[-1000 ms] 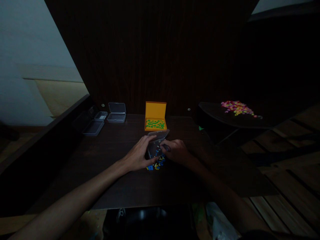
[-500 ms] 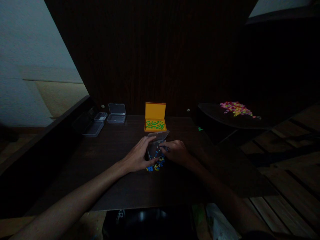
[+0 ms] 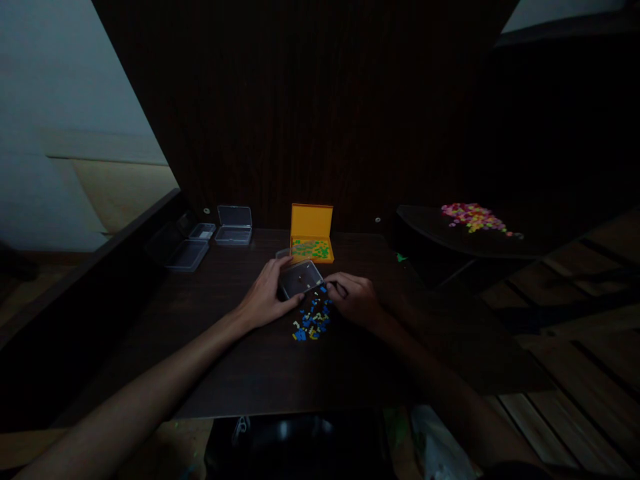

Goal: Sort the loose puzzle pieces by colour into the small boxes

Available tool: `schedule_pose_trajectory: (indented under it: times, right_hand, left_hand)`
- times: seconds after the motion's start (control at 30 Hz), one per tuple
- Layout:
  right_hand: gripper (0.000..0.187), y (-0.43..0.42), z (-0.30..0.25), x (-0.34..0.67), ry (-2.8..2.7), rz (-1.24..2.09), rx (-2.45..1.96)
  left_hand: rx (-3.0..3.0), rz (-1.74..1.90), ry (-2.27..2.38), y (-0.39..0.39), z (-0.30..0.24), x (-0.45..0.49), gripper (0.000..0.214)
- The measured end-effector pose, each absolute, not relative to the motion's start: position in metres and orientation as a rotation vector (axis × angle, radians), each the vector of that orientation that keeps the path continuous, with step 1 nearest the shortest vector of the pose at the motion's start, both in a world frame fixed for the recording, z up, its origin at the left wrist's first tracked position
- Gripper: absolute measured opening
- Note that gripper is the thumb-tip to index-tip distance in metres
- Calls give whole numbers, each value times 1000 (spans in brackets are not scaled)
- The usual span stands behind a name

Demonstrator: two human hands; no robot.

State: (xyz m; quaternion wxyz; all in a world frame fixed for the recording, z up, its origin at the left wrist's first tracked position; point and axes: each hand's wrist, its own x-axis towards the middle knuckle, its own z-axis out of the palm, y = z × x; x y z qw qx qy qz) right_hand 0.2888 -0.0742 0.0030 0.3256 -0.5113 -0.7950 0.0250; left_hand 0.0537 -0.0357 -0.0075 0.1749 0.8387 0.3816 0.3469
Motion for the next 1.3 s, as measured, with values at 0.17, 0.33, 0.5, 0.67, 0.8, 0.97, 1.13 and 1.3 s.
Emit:
schedule_pose_trajectory:
  times: [0.17, 0.33, 0.5, 0.67, 0.8, 0.97, 1.13, 1.3]
  right_hand:
    - [18, -72, -8, 286, -2155, 45, -1379]
    - [16, -70, -16, 279, -2212, 81, -1375]
    - [19, -66, -17, 274, -2235, 83, -1406]
    - [15, -64, -18, 276, -2224, 91, -1417]
    - [8, -64, -16, 279, -2208, 107, -1422]
    - [9, -62, -15, 282, -2181, 48, -1424]
    - [9, -61, -17, 275, -2181, 71, -1400]
    - [4, -61, -20, 270, -2185, 119, -1402]
  left_hand:
    - [2366, 1026, 1145, -29, -11, 49, 72]
    - [2367, 1067, 1191, -26, -15, 48, 72]
    - [2366, 1079, 1221, -24, -17, 49, 72]
    - [2364, 1109, 1212, -24, -18, 50, 72]
    - [2370, 1122, 1216, -23, -18, 50, 73]
    - [2379, 1161, 1236, -23, -18, 50, 73]
    - [2379, 1161, 1243, -24, -18, 51, 72]
    - [2372, 1170, 1258, -24, -18, 51, 71]
